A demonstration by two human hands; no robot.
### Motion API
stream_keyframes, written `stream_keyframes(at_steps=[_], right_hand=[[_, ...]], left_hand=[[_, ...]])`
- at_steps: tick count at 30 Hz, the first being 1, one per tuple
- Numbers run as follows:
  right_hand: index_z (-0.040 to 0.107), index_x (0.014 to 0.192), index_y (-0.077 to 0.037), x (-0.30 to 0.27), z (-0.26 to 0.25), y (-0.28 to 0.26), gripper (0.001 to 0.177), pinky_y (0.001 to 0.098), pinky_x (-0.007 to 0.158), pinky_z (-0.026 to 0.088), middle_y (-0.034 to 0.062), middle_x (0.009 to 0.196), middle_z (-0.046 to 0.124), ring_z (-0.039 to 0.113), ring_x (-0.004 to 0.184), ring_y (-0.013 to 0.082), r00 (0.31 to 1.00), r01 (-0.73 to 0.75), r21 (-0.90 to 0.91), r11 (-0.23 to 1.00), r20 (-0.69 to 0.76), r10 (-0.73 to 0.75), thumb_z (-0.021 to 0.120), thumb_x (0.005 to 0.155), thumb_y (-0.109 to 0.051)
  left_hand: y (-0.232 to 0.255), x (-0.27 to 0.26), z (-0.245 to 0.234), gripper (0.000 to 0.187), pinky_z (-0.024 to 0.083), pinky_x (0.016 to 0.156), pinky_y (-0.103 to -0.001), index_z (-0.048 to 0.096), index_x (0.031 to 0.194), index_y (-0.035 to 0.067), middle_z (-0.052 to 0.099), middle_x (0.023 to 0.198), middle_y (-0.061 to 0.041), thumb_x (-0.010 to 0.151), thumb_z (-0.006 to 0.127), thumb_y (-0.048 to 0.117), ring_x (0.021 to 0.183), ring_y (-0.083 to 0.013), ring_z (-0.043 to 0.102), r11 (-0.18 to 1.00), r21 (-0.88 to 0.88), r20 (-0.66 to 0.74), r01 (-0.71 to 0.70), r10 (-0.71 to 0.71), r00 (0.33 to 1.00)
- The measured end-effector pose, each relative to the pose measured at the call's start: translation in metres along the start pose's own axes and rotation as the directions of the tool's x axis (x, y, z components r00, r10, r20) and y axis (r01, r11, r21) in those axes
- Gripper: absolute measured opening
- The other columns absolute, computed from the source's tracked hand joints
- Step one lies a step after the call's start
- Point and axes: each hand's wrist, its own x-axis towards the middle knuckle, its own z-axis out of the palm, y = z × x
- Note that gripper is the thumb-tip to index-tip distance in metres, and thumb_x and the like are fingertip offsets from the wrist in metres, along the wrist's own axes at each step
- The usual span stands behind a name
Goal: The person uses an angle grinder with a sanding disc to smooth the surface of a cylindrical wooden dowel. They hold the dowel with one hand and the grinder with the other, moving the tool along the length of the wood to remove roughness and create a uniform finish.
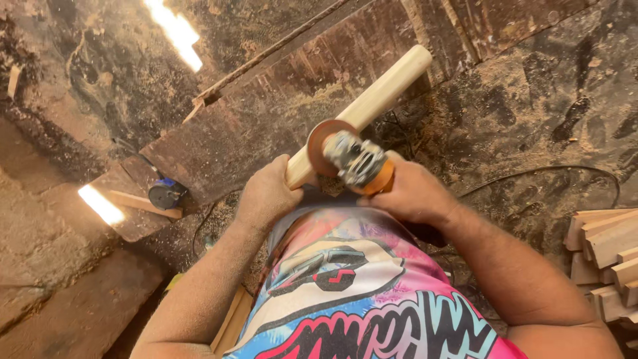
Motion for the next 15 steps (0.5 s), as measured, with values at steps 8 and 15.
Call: stream_keyframes(at_steps=[8, 15], right_hand=[[0.065, 0.125, -0.013, 0.049, -0.082, 0.059, 0.062, 0.0389, 0.086, 0.057, 0.0055, 0.110, 0.072, 0.069, 0.097, 0.0197, 0.983, -0.018, 0.464, 0.886, -0.155, 0.102, 0.085, 0.068, -0.028], [0.067, 0.124, -0.008, 0.039, -0.042, 0.039, 0.065, 0.0343, 0.090, 0.057, 0.0069, 0.112, 0.076, 0.071, 0.102, 0.0186, 0.991, 0.084, 0.338, 0.937, -0.123, -0.045, 0.088, 0.066, -0.024]], left_hand=[[-0.013, -0.001, 0.015, 0.042, 0.054, 0.084, -0.051, 0.061, 0.116, 0.005, 0.070, 0.100, -0.020, 0.077, 0.073, 0.015, 0.097, -0.0399, 0.067, 0.988, 0.078, -0.138, -0.133, 0.143, 0.980], [-0.005, -0.002, 0.007, 0.040, 0.054, 0.087, -0.050, 0.063, 0.115, 0.007, 0.070, 0.102, -0.018, 0.078, 0.073, 0.016, 0.101, -0.0378, 0.067, 0.989, 0.097, -0.130, -0.113, 0.126, 0.984]])
